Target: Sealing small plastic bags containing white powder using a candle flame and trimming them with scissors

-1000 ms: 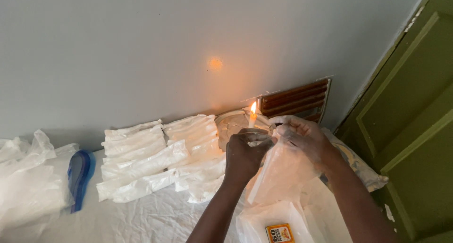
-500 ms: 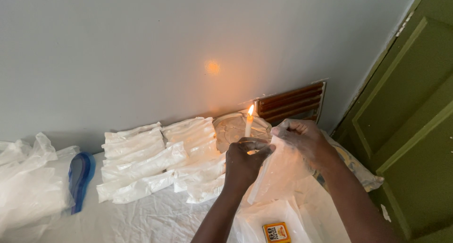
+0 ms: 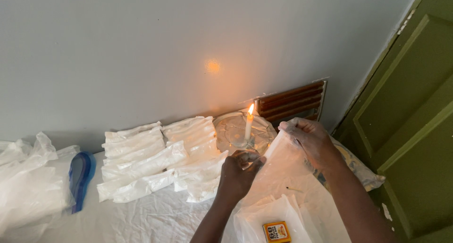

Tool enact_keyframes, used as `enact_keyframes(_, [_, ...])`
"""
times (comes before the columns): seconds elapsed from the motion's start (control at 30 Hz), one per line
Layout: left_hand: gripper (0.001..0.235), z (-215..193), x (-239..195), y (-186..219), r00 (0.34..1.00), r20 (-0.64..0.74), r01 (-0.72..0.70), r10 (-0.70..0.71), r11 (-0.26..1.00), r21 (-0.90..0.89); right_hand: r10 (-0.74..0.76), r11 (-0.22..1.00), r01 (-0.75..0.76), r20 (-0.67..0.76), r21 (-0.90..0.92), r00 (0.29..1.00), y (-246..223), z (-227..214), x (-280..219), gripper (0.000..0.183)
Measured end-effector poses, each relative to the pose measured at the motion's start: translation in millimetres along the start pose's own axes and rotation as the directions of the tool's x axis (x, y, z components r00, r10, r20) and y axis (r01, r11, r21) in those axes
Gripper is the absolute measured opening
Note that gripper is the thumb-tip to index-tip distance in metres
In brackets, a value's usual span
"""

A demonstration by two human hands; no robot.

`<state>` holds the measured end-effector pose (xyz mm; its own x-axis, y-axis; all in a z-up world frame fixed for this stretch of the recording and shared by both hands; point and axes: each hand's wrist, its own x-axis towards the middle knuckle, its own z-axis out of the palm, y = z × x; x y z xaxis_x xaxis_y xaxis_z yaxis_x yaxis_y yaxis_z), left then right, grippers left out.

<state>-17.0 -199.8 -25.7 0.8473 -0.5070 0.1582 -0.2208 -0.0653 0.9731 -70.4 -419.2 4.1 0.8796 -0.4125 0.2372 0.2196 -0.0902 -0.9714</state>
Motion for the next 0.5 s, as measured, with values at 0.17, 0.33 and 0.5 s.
enact_keyframes(0.17, [0.022, -3.4, -7.5, 7.7, 0.986, 0.017, 0.167, -0.167, 0.977, -0.131, 0.083, 0.993, -0.072, -0.117, 0.096, 0.990, 15.1, -7.9, 5.4, 0.012])
enact_keyframes(0.33, [0.015, -16.4, -2.8, 8.5, 0.998, 0.064, 0.032, -0.026, 0.995, -0.095, -0.012, 0.996, 0.023, 0.116, -0.091, 0.993, -9.3, -16.7, -9.9, 0.012])
enact_keyframes(0.5, [0.022, -27.4, -0.9, 19.0, 0.984, 0.161, -0.107, 0.082, 0.982, 0.155, 0.049, 0.937, 0.035, 0.229, -0.347, 0.972, -42.6, -10.4, -19.0, 0.045])
